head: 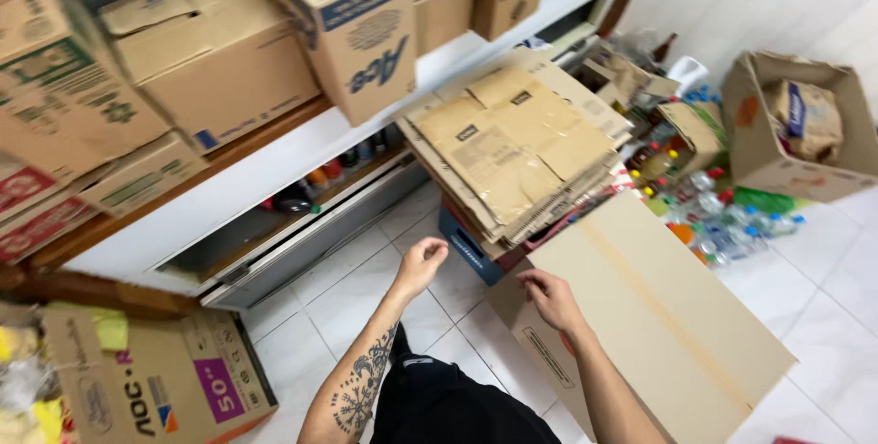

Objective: The person closes several cardboard boxes by folding the flaps together by hand and سپس places the closed boxes onto shelves.

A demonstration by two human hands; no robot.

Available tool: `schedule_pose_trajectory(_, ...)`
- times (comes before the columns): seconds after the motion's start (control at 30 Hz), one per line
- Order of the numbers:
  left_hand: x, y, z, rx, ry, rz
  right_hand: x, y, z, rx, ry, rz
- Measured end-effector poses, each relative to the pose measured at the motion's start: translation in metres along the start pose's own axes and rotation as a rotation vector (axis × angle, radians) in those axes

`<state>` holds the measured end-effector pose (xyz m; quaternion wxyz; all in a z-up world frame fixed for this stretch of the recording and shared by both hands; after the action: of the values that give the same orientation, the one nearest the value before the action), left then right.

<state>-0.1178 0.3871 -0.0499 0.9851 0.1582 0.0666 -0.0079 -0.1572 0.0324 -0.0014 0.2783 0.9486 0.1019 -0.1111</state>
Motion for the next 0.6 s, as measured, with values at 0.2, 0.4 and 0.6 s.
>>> schedule_pose_trajectory(0.2,0.028,-0.045,0.009,0.088,0.197,0.014,-0.067,0.023,0.057,0.094,-0.223,0.07)
schedule_pose_trajectory(0.4,0.067,-0.046,0.097,-0.15,0.426,0.008,-0.093,0.006,0.109,-0.009,-0.503,0.048)
schedule_pose_trajectory(0.6,0.167,-0.059,0.086,-0.35,0.553,0.184,-0.13,-0.051,0.228,-0.022,-0.802,-0.04)
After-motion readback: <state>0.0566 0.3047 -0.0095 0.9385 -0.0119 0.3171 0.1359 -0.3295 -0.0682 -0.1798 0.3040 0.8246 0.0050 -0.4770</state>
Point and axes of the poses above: each hand's wrist, its own x-axis towards the middle knuckle, its own y-axis out of the back of the hand, z = x × y, the point moved 2 cm from there along x, towards the middle knuckle, and after that the axes turned 5 degrees about -y, right-handed, at the moved point
